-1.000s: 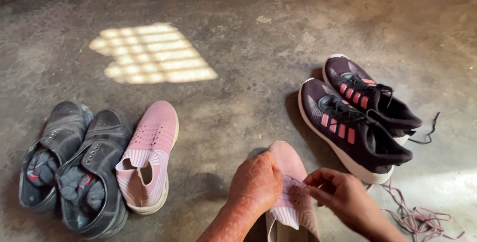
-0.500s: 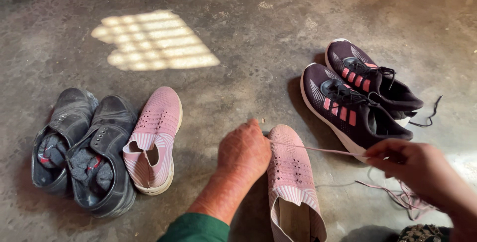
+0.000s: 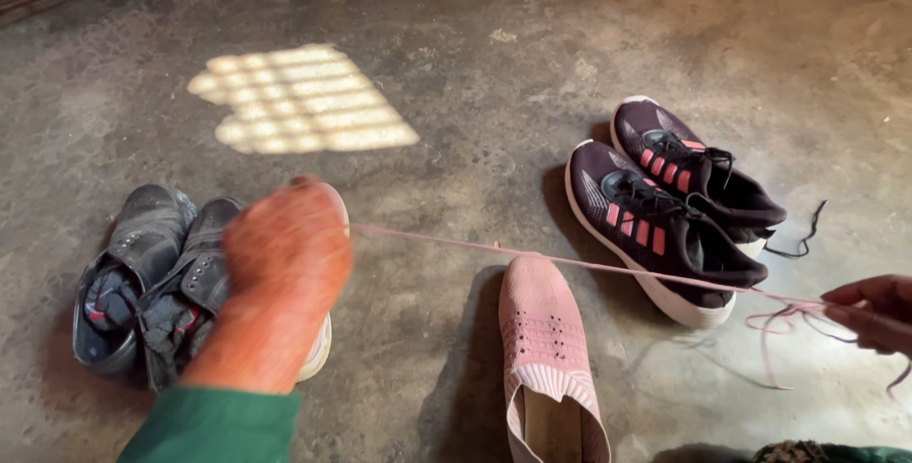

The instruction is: The person laces a pink sneaker by threading the laces through the eyelets and tying them. The person sits on the floor with other shoes nearby and completes the lacing on one shoe.

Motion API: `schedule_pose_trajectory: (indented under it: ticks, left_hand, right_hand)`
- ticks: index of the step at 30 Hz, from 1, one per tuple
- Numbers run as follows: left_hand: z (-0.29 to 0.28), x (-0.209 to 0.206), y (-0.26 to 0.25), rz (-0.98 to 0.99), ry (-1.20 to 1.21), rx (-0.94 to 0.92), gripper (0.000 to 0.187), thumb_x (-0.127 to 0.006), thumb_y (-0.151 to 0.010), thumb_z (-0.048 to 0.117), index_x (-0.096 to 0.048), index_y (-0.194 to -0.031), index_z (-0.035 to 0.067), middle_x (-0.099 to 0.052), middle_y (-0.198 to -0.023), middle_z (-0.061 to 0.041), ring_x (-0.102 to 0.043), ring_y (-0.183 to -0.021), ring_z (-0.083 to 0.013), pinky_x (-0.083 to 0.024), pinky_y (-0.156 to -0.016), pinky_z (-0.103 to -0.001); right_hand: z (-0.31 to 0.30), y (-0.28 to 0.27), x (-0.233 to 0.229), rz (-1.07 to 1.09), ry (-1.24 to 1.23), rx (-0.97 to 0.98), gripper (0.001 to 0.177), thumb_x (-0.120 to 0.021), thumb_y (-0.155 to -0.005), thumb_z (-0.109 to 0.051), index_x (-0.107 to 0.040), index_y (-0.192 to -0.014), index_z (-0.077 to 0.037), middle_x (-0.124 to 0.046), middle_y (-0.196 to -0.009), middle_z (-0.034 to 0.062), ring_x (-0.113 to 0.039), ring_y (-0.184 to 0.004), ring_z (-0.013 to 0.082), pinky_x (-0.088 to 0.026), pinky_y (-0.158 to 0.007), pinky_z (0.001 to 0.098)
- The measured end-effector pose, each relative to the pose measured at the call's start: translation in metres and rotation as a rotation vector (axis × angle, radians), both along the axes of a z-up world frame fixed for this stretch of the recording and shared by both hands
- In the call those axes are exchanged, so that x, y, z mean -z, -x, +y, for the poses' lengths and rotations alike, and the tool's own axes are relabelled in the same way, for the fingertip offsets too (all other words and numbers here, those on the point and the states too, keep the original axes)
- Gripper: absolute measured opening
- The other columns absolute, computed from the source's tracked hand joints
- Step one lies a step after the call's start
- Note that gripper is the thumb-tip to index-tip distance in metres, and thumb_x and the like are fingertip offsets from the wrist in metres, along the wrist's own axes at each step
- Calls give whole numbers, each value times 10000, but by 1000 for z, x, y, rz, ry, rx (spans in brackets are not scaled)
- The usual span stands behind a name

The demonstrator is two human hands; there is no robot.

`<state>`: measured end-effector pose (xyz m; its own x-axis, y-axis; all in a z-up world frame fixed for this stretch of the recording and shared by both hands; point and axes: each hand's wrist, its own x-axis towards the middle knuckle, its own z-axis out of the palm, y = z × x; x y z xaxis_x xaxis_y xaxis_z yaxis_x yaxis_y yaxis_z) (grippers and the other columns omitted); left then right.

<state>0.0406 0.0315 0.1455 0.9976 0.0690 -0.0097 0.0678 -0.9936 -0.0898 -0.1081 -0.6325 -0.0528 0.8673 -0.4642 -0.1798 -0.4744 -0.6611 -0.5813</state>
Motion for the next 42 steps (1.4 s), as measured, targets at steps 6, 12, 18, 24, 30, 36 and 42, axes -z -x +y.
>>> schedule_pose_trajectory:
  ticks: [6, 12, 18, 24, 30, 36, 42]
  left_hand:
    - [-14, -2, 43, -98, 317, 50, 187, -615, -957, 240, -691, -938, 70, -740, -941, -186, -718, -904, -394, -565, -829, -492]
    - [-108, 24, 90, 41, 1248, 784, 110, -678, -834, 180, -691, -803, 76, -749, -1148, -119, -721, -926, -275, -594, -822, -374]
    - [-127, 37, 100, 600, 1098, 634, 185, -685, -868, 231, -698, -932, 58, -760, -899, -145, -742, -887, -286, -569, -853, -388]
    - [-110, 49, 72, 341, 779, 473, 144, -650, -876, 193, -653, -860, 49, -715, -857, -160, -727, -844, -320, -569, -841, -446]
    - [-91, 43, 55, 169, 752, 358, 154, -660, -869, 208, -632, -852, 58, -721, -842, -186, -705, -878, -379, -552, -824, -491]
    - [-80, 34, 45, 203, 721, 204, 170, -652, -864, 238, -642, -872, 68, -725, -892, -162, -698, -913, -373, -546, -843, -500]
    - [-91, 38, 47, 145, 838, 274, 193, -705, -822, 258, -678, -864, 72, -723, -905, -145, -691, -944, -353, -532, -866, -474]
  right_hand:
    - [130, -6, -72, -10, -243, -37, 228, -755, -920, -178, -752, -1074, -10, -767, -922, 117, -699, -783, 167, -571, -703, 355]
    - [275, 4, -120, 136, -388, -379, 179, -777, -860, -162, -749, -1019, -85, -730, -894, 24, -689, -769, 112, -611, -643, 308]
    - [275, 7, -120, -47, -317, -611, 194, -877, -880, -215, -763, -990, -103, -717, -878, -20, -660, -765, 64, -600, -646, 252]
    - [201, 4, -119, 136, -130, -105, 128, -825, -888, -186, -828, -974, -92, -714, -752, 72, -522, -693, 152, -510, -632, 328]
    - [121, 14, -64, -56, -201, 24, 217, -792, -877, -135, -834, -1019, 24, -770, -834, 74, -588, -639, 154, -480, -564, 332]
    - [58, 21, -37, -57, -42, 45, 235, -802, -969, -140, -786, -1133, 27, -613, -678, 232, -540, -521, 247, -429, -462, 395]
    - [94, 12, -58, -346, -216, 135, 274, -744, -941, -196, -704, -1060, 47, -651, -750, 133, -584, -579, 185, -467, -528, 341]
